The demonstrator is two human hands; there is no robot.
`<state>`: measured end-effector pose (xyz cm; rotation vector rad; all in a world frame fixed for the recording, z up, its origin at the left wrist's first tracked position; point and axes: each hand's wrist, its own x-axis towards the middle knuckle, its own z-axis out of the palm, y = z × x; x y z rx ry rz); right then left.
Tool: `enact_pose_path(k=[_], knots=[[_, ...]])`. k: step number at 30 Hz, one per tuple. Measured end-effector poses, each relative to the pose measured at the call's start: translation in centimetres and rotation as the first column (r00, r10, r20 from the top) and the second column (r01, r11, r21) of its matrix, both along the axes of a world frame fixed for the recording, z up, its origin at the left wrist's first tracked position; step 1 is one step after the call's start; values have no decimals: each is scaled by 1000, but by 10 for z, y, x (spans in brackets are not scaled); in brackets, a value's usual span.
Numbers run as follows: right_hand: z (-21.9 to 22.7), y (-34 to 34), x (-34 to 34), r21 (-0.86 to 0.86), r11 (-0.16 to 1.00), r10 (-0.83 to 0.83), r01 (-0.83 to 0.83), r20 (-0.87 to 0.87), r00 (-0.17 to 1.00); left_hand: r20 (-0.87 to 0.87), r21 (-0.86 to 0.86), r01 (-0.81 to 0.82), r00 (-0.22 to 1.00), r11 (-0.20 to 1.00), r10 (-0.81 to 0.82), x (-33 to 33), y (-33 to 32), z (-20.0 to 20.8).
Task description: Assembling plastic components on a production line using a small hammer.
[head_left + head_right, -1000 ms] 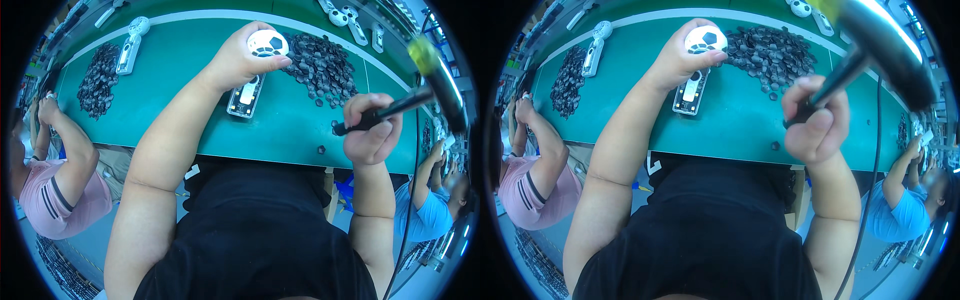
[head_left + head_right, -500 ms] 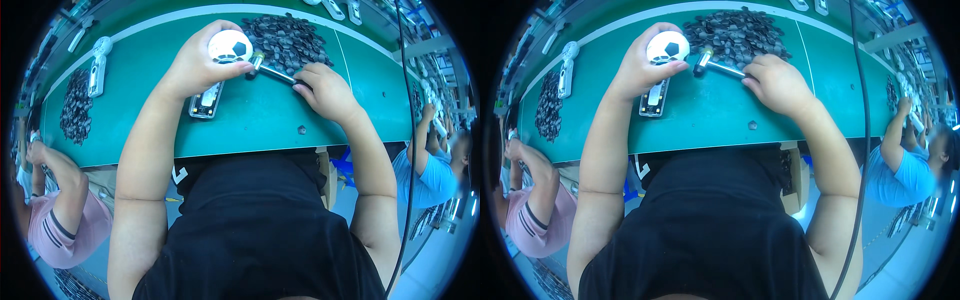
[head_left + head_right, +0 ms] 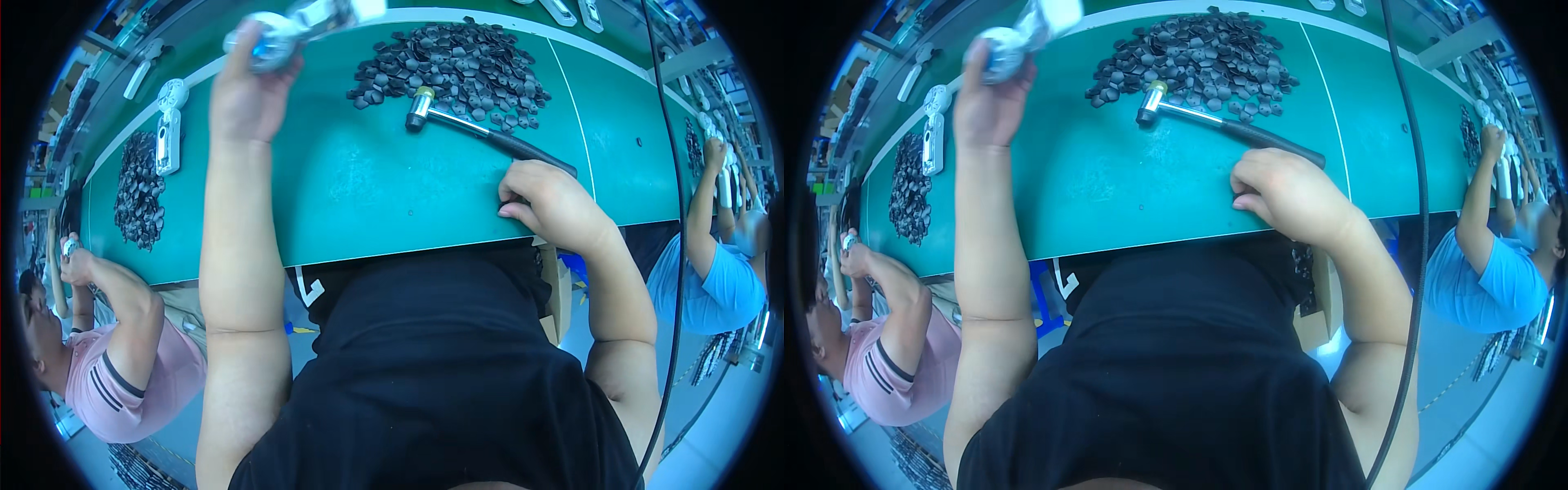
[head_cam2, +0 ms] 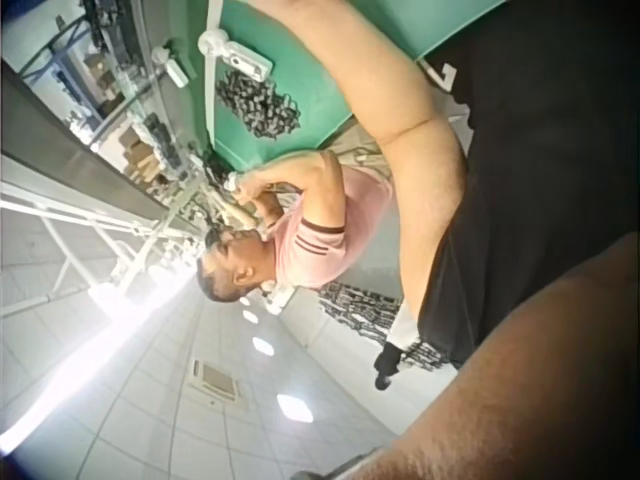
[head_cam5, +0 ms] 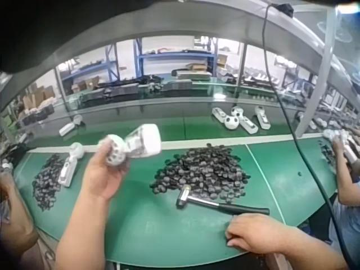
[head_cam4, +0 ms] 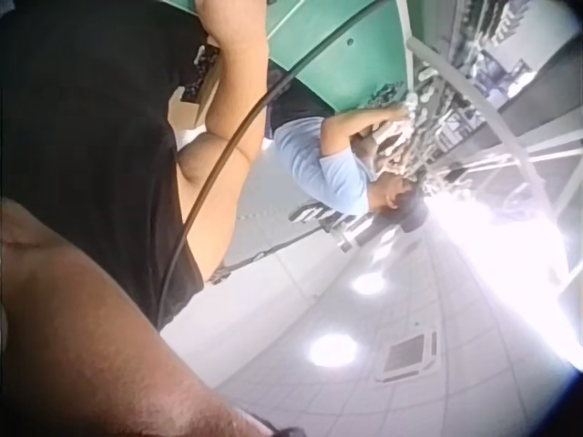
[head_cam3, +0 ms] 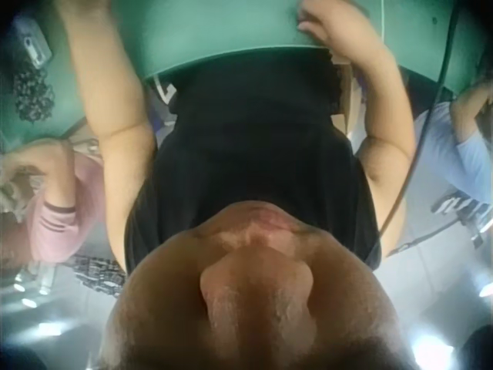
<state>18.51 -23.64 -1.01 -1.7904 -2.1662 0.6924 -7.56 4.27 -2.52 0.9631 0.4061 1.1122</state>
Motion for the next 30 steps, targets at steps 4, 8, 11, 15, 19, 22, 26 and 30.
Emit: enact_pose_path(k=[4, 8, 11, 15, 19, 22, 26, 30], knots=[[2, 3, -3, 43, 999, -14, 16, -41, 999, -175, -195, 131, 971, 972, -166, 7, -7, -19], [9, 11, -6, -15, 986, -168, 168, -114, 979, 72, -242, 66, 996, 968, -50, 21, -16, -9], [14, 41, -13, 212, 967, -60, 143, -355, 933, 238, -264, 48, 971, 963, 17, 18, -15, -6], [18, 89, -31, 350, 926, 19, 140, -415, 910, 149, -303, 209, 974, 930, -170, 17, -15, -25], [12, 120, -42, 625, 748, 42, 223, -381, 924, -9, -204, 300, 951, 932, -308, 22, -29, -25], [-9, 129, -21, 951, 306, 185, -43, -15, 983, -165, -178, 288, 934, 941, -318, 33, -49, -16], [-5, 125, -18, 953, 284, 205, -106, 47, 978, -281, -35, 351, 895, 936, -346, 34, -55, -11], [-6, 127, -18, 944, 324, 205, -54, -14, 979, -305, 21, 321, 904, 947, -300, 34, -56, -13]])
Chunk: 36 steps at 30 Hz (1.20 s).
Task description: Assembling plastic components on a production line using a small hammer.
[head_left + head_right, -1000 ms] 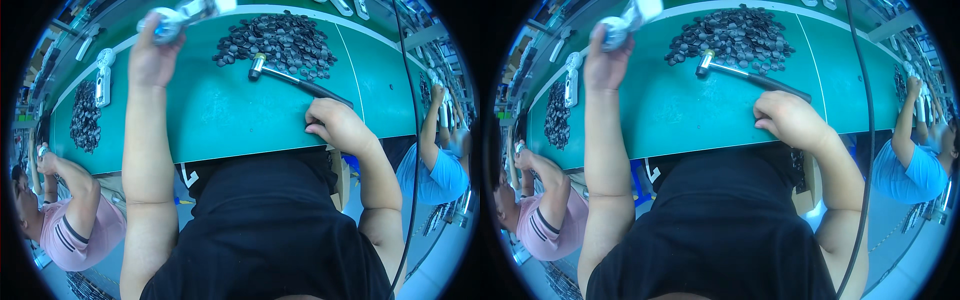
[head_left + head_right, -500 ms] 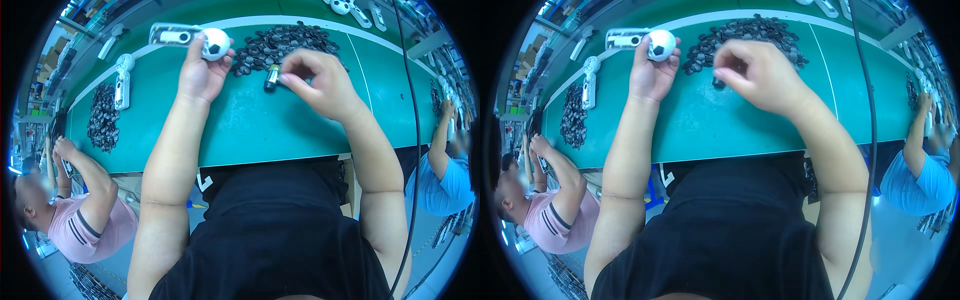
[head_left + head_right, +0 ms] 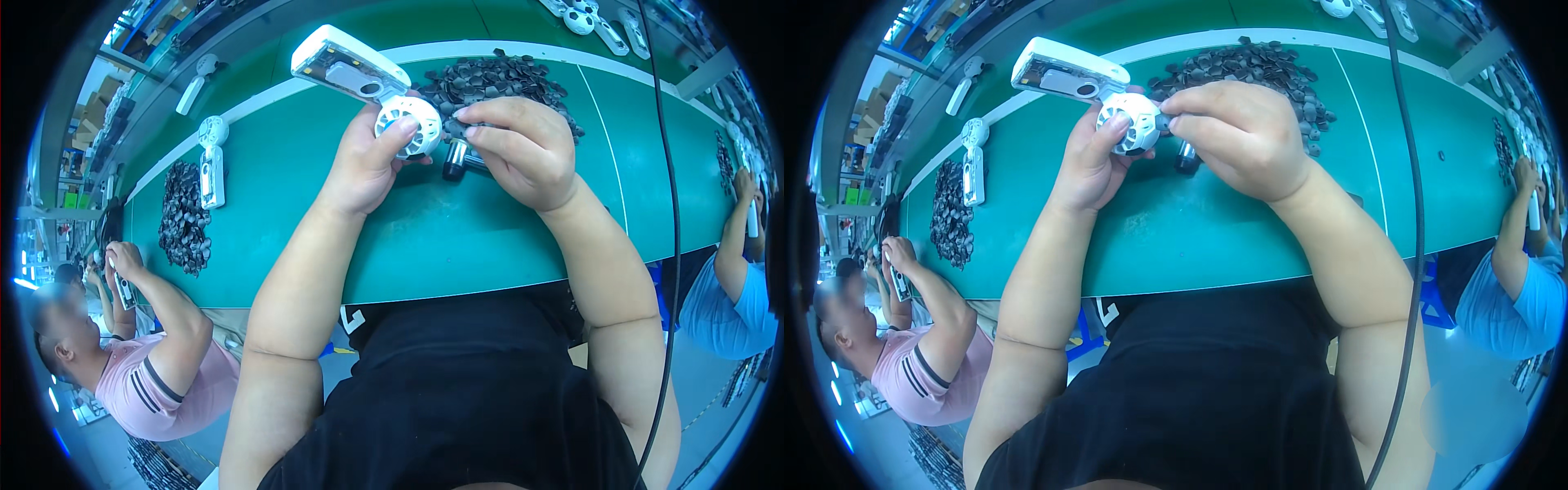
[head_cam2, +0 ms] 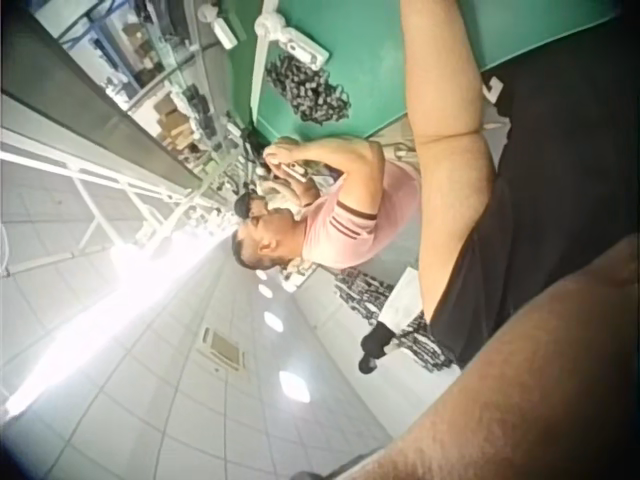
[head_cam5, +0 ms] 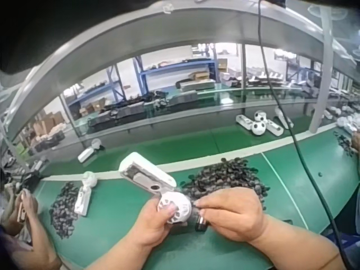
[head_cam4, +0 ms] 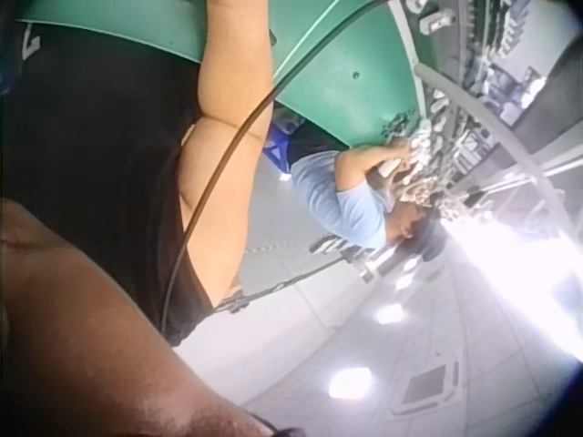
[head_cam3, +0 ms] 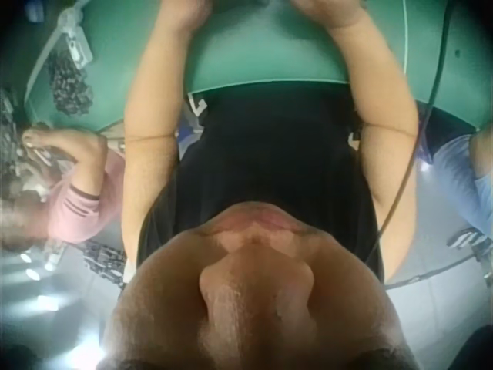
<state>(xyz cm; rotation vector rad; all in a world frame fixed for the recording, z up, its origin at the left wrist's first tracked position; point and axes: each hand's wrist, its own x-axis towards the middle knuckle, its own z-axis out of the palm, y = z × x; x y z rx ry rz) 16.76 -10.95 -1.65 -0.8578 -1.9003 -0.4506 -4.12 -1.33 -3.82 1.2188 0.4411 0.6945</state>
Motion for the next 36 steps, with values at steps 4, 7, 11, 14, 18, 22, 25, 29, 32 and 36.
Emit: enact_pose_path(k=[4, 7, 11, 14, 18, 22, 25, 29, 32, 36], knots=[[-6, 2, -3, -170, 985, 15, -36, -124, 992, 0, 68, -60, 998, 996, 61, 3, -2, 0], [-7, -5, -15, -395, 905, -4, -156, -373, 928, 10, 69, -64, 998, 996, 64, 4, 0, -2], [-11, -4, -28, -582, 703, -132, -408, -671, 729, -13, 119, -74, 997, 990, 76, 3, -3, -2], [-16, -2, -29, -605, 608, -199, -514, -742, 640, -27, 154, -92, 995, 984, 97, 5, -5, -4], [-13, -2, -27, -674, 577, -210, -461, -668, 714, -31, 174, -130, 990, 976, 137, 6, -8, -5], [-14, -2, -25, -724, 650, -198, -231, -455, 868, -38, 193, -143, 988, 971, 153, 7, -10, -4], [-19, 2, -23, -619, 773, -150, -140, -392, 907, -42, 231, -143, 987, 962, 157, 8, -11, -3], [-20, 1, -24, -627, 775, -165, -80, -322, 932, -114, 317, -123, 979, 940, 167, 7, -12, -3], [-17, 0, -27, -667, 739, -166, -91, -311, 936, -114, 341, -159, 971, 927, 208, 7, -10, -7], [-16, -1, -22, -596, 802, -174, -35, -289, 942, -76, 207, -84, 992, 975, 102, 7, -11, -2]])
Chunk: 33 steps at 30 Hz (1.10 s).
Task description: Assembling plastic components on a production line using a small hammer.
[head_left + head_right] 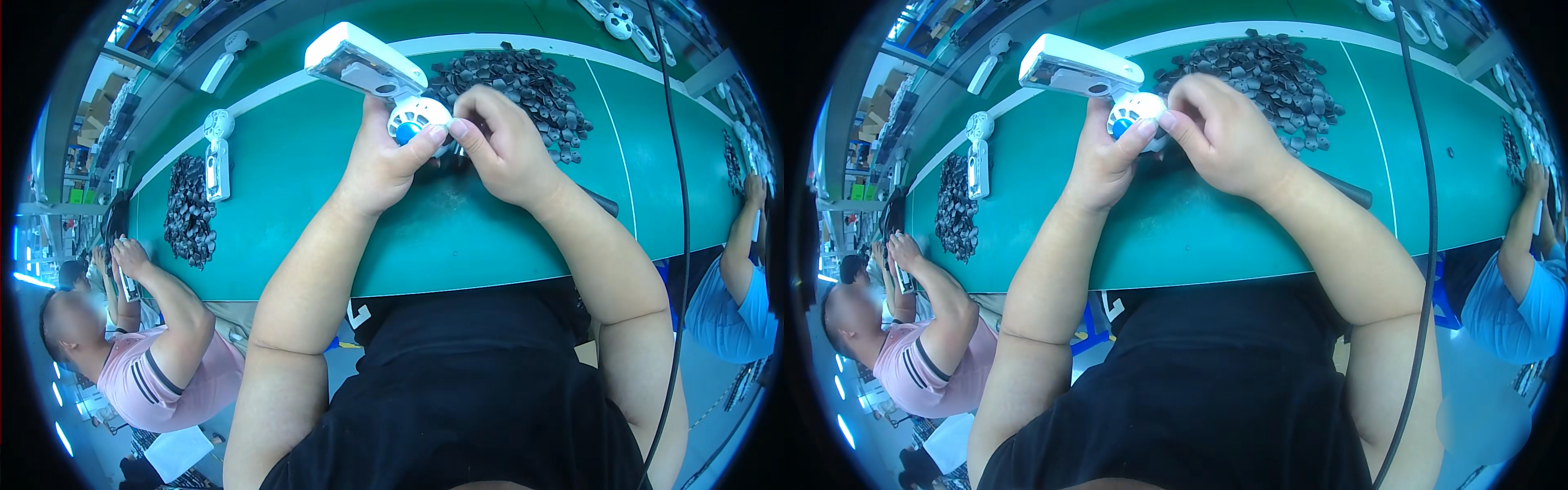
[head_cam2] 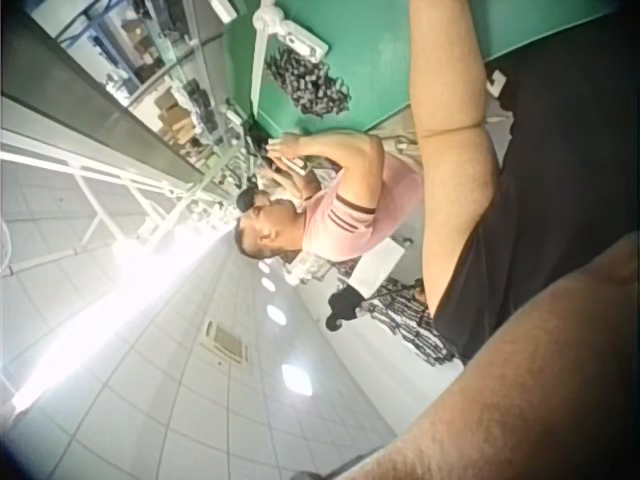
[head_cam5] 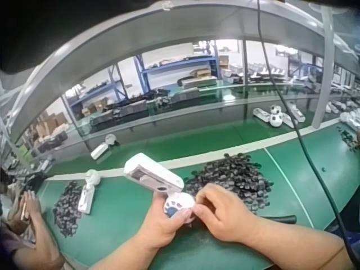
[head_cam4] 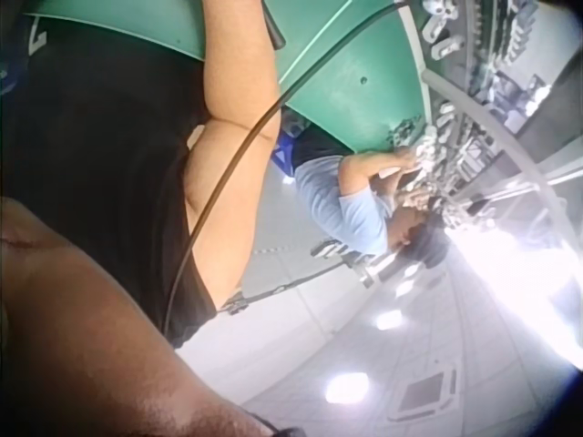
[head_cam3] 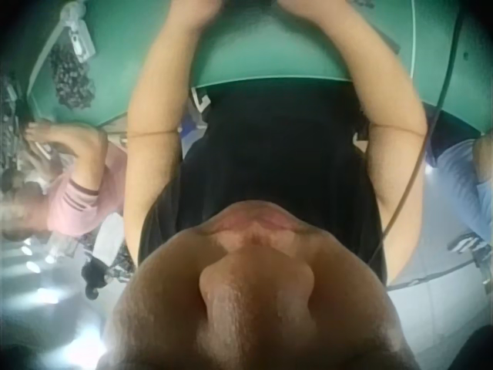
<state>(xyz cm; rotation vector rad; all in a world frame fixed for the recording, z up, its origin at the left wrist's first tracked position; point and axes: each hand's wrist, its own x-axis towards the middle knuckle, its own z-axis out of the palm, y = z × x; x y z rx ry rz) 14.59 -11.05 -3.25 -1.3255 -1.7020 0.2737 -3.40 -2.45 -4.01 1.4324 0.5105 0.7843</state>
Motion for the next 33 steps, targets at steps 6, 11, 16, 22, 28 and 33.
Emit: enact_pose_path(k=[6, 11, 16, 22, 28, 33], knots=[[-8, 3, -4, 10, 995, 96, -96, -206, 974, 48, -48, 46, 998, 998, -44, -3, 1, -2], [1, 1, -10, -185, 942, 181, -280, -420, 889, 27, -67, 51, 998, 997, -49, -6, 1, -1], [0, 0, -4, -191, 868, 255, -458, -620, 742, 40, -7, 75, 996, 997, -75, -5, -5, 6], [-5, -3, -6, -36, 872, 350, -488, -650, 674, 0, 97, 39, 999, 995, -39, -9, -19, 15], [6, 4, 5, -254, 820, 241, -512, -658, 713, 30, 57, 42, 999, 997, -44, -4, -4, -2], [28, -9, 46, -103, 993, -71, 66, -52, 996, 199, -125, 63, 979, 990, -37, -2, 11, -3]])
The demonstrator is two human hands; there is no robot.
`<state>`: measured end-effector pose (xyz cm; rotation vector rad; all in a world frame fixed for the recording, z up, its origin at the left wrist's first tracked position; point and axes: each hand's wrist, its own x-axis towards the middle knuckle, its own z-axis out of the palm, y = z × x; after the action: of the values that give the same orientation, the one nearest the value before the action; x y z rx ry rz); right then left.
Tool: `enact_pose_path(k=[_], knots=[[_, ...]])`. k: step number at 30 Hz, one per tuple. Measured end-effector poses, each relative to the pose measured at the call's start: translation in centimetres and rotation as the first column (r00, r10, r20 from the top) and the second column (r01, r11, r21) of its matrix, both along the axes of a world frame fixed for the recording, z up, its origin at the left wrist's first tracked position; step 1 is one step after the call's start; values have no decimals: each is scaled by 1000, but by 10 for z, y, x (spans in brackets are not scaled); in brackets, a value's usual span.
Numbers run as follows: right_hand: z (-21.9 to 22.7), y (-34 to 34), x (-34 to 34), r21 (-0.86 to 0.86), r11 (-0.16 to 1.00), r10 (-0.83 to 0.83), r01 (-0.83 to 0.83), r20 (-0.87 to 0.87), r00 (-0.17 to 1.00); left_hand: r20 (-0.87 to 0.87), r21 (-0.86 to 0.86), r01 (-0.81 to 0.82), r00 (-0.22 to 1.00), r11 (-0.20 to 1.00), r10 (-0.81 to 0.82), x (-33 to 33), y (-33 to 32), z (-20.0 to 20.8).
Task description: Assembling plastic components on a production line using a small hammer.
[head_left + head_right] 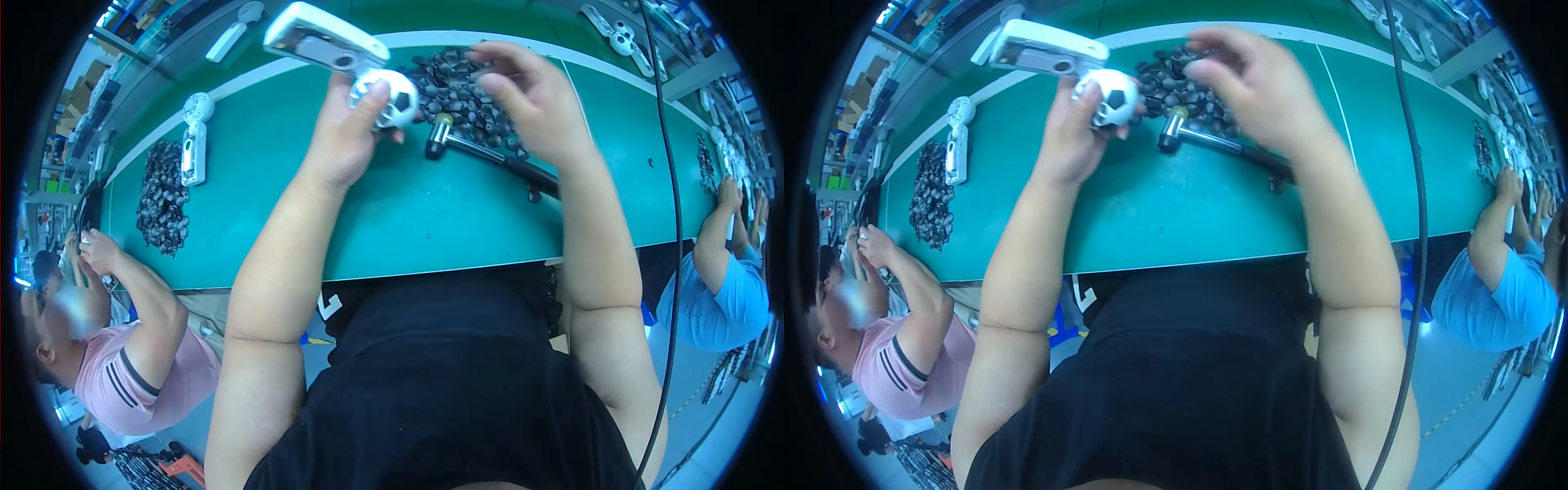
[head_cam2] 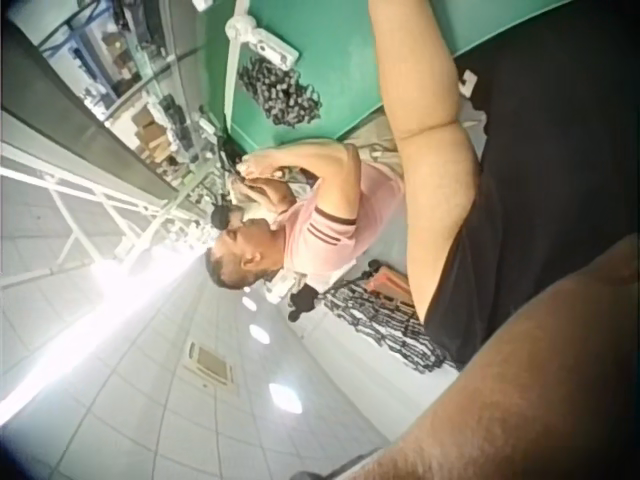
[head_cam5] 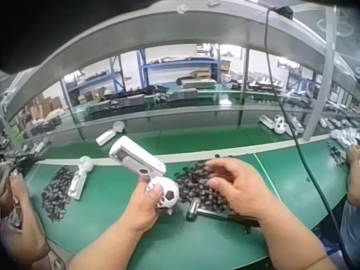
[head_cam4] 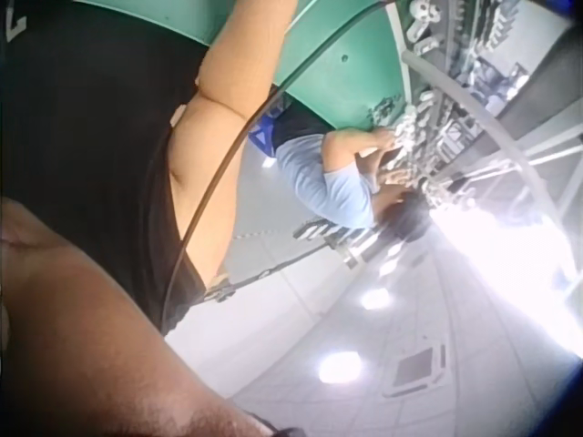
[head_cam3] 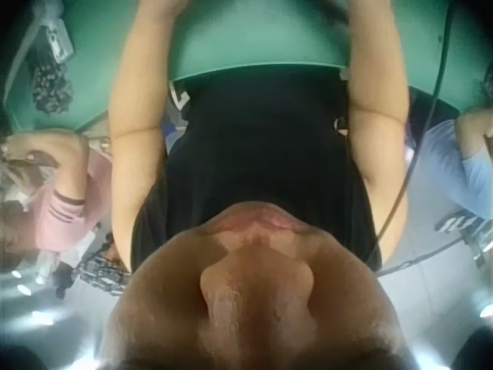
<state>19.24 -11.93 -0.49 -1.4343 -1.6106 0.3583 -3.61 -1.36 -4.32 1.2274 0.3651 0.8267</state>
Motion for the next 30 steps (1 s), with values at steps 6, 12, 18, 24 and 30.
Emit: enact_pose_path(k=[6, 12, 18, 24, 30], knots=[[22, -86, 49, -412, 901, 74, 133, 450, 890, -31, 1, -115, 993, 993, 115, -15, 18, 6], [-7, -126, 11, -391, 899, 31, 196, 503, 864, -58, -17, -68, 996, 998, 67, -10, 8, 6], [-27, -126, 4, -213, 935, -99, 282, 607, 788, -59, 11, -14, 998, 1000, 15, -6, 0, 4], [-7, -120, 6, -354, 914, 37, 196, 556, 830, -122, 15, -19, 992, 1000, 20, -6, -3, 1], [-10, -110, 15, -279, 959, 125, -49, 260, 957, -128, 10, 9, 992, 1000, -8, -4, -4, 2]])
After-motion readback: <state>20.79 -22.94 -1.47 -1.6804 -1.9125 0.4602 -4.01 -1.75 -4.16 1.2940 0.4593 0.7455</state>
